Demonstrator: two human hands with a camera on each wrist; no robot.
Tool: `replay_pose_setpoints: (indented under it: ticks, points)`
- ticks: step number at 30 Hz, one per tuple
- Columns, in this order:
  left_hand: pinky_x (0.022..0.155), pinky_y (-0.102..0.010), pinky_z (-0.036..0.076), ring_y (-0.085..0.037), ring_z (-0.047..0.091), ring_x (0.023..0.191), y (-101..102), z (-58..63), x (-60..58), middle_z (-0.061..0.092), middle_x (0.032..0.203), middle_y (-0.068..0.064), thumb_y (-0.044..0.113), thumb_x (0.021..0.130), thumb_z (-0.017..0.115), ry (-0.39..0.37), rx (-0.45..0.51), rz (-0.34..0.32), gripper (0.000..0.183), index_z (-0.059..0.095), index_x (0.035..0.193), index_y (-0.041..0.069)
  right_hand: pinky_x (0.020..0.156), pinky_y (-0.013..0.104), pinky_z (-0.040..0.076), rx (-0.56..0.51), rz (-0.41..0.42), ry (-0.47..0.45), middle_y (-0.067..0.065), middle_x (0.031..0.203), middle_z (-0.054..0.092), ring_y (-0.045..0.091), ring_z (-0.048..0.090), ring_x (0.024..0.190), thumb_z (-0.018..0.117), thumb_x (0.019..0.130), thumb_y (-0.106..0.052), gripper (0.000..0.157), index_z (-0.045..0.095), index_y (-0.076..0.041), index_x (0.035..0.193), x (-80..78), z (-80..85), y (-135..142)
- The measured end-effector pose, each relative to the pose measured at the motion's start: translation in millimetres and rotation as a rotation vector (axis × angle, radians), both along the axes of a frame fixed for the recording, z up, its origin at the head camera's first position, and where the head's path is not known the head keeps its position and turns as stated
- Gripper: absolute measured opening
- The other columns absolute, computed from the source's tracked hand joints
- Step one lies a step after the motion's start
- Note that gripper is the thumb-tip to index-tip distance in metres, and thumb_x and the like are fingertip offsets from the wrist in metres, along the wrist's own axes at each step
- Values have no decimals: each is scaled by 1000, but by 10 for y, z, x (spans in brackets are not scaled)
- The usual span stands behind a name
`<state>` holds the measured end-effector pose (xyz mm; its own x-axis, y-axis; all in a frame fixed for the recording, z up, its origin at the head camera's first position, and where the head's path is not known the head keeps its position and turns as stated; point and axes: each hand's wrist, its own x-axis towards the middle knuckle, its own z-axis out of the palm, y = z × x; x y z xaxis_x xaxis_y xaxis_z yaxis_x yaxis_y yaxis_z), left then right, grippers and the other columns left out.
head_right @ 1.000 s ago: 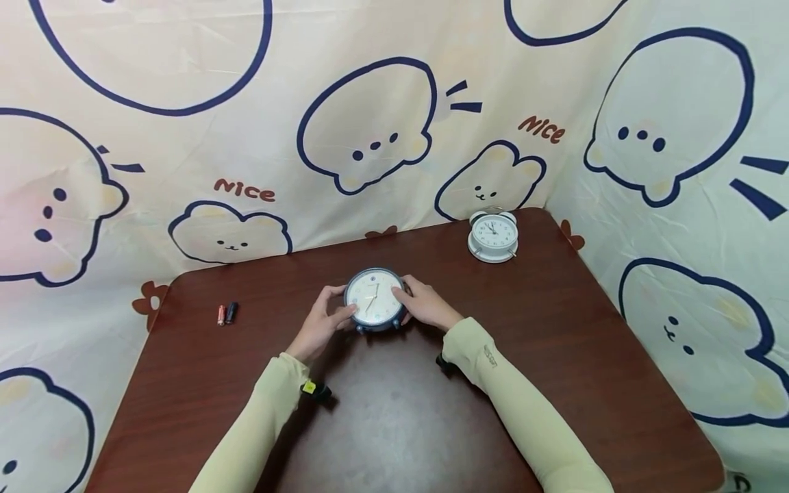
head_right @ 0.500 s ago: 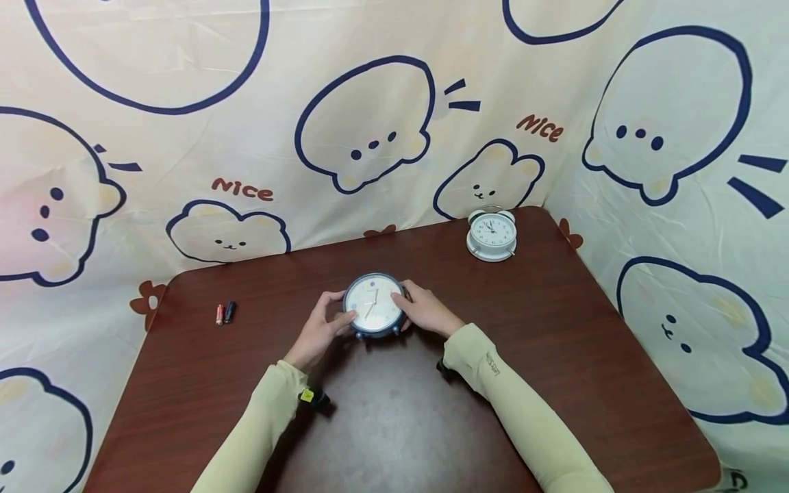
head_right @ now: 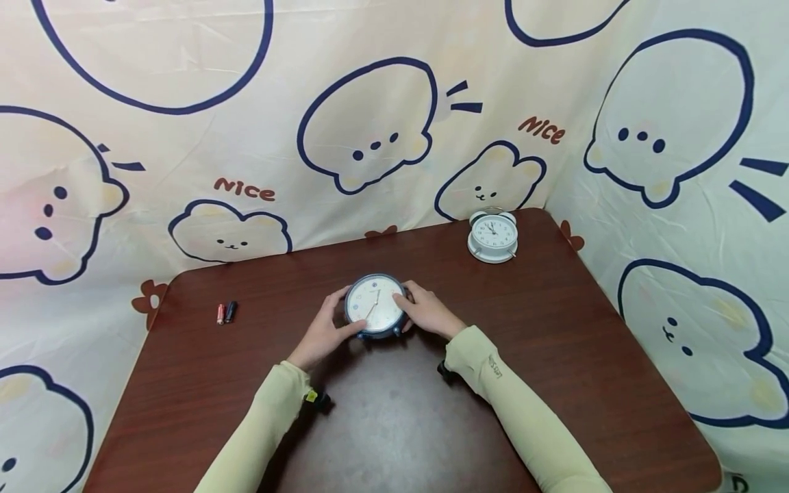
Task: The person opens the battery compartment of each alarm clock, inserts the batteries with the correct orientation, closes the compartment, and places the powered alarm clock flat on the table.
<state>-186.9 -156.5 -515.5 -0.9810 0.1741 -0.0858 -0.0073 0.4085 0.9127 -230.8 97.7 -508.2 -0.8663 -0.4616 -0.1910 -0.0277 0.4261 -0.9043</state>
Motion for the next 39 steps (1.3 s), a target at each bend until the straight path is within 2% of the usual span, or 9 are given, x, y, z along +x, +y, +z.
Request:
replay_pose_setpoints:
  ticks: [2,6,10,20,25,29,34,38,39]
  points:
    - [112,-50,44,-30,46,138,7,-1,3,37,158,-13,35,84,88,47,-88,-25,104,25,165,16,77,37,60,-16,2,4,17,107,65,22,71,73,47,112,-35,45,45,-5,146,7,8,-2]
    - [117,-56,38,-32,38,146,38,-9,9,30,164,-13,41,74,95,90,-150,-53,126,14,168,15,73,39,61,-41,4,21,16,101,65,22,70,71,49,111,-34,45,46,-5,146,20,24,-22]
    - [113,-55,42,-31,41,143,98,8,17,28,164,-12,48,67,97,114,-213,-50,139,8,168,19,71,41,62,-47,-15,36,15,99,65,21,70,69,53,110,-32,43,47,-6,144,39,58,-58]
    - [102,-56,51,-35,54,126,140,6,44,40,153,-13,53,61,98,129,-346,2,137,19,166,17,67,42,62,-24,-15,64,14,97,66,19,69,63,58,108,-31,44,49,-6,143,64,64,-140]
    - [101,-57,51,-36,55,124,125,0,33,43,150,-14,54,60,98,134,-345,9,136,21,166,17,68,41,62,-40,-2,74,15,103,66,21,70,66,57,108,-33,45,48,-8,145,39,32,-108]
    - [103,-58,50,-36,53,129,93,-3,22,43,153,-13,52,59,99,127,-330,14,136,22,165,17,74,40,63,-52,39,45,16,113,65,22,72,75,56,108,-37,54,44,-11,154,7,16,-62]
    - [112,-60,43,-36,41,145,17,26,21,41,159,-10,50,60,99,114,-295,4,134,23,165,17,91,38,58,6,170,44,13,128,61,20,72,99,59,105,-45,73,27,-21,165,-31,16,43]
    - [118,-63,35,-38,25,156,-21,43,22,37,164,-8,50,61,99,96,-261,-19,133,23,165,17,105,41,53,-35,268,40,13,149,50,26,63,124,71,100,-35,86,19,-24,167,-55,-6,122]
    - [118,-62,35,-37,25,156,-27,43,22,36,165,-7,51,61,98,92,-254,-25,133,23,165,17,108,42,51,-55,281,35,12,155,45,27,60,130,74,97,-31,90,18,-26,167,-55,-10,138]
